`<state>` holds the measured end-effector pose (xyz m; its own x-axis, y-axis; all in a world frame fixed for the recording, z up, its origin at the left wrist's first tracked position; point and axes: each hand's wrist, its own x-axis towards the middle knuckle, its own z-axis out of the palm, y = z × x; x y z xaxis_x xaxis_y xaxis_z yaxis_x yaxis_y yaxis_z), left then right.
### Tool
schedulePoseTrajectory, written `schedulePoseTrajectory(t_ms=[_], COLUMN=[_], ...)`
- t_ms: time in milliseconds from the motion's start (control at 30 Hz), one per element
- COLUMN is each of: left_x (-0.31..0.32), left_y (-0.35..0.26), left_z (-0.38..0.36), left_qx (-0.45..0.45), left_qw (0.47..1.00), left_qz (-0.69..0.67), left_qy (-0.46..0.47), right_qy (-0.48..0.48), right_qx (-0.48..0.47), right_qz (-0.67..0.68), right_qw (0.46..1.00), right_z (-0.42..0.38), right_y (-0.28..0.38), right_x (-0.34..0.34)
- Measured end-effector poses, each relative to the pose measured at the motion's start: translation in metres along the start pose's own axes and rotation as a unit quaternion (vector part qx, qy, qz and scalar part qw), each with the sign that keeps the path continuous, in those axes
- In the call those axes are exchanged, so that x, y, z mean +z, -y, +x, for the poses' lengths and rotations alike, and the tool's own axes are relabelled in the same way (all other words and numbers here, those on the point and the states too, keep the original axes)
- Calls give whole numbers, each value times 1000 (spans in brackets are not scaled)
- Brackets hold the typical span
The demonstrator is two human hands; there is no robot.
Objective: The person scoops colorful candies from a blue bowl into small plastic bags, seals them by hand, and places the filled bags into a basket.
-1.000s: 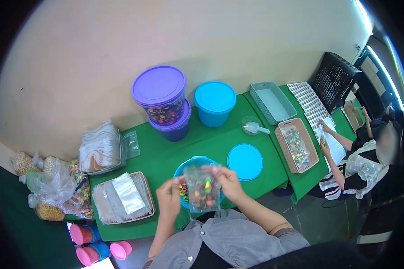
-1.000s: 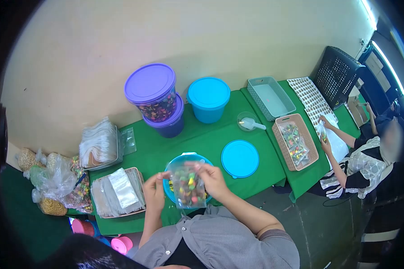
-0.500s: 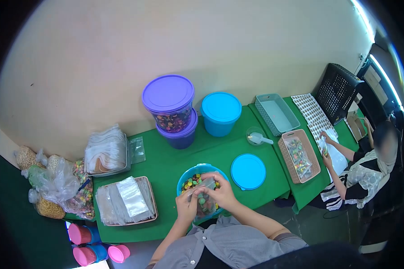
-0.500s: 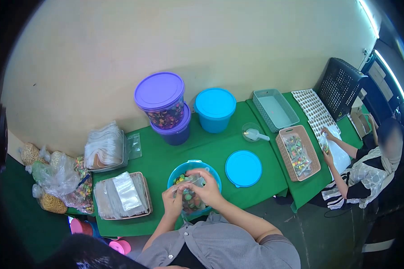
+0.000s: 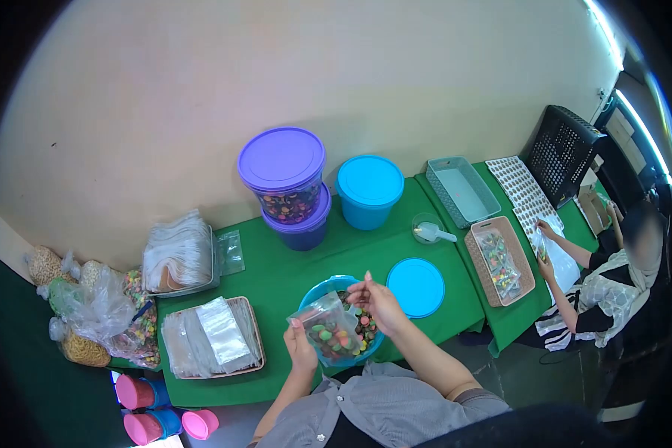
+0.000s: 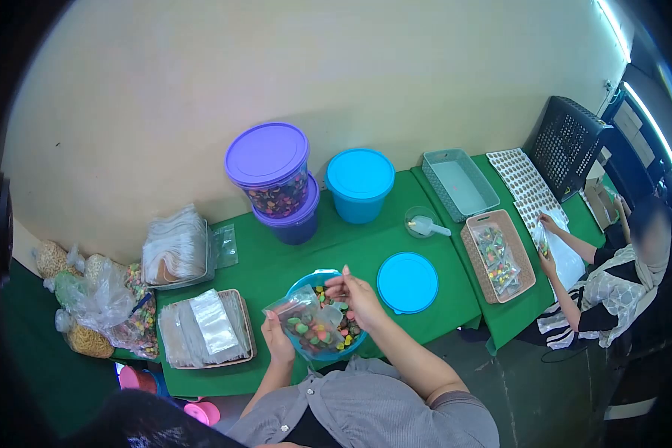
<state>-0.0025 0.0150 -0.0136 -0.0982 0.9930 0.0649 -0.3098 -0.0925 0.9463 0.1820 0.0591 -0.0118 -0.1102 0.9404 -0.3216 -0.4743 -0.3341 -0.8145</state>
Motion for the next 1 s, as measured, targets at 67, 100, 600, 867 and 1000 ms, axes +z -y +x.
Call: schedulePoseTrajectory(t_ms=[67,100,600,867,1000], left_x=[-4,-4,7,5,-4], left_y=[6,11,15,28,31], left_z=[4,4,1,5,15], left_qx=[13,12,-83,-189,-150], left_qw=[999,999,991,977,982], left_qz=[35,35,28,-97,-75], left_qy=[-15,-14,103,24,93], right_qy=[1,0,63,62,99], right_qx=[-63,-63,7,-110,-67], right_qz=[-60,-60,-8,-264,-186], right_qw=[996,996,998,956,975], right_z=[-3,-9,-17,-25,-28], right_y=[0,-4,-12,-15,-27], right_x=[4,11,2,-8,-40])
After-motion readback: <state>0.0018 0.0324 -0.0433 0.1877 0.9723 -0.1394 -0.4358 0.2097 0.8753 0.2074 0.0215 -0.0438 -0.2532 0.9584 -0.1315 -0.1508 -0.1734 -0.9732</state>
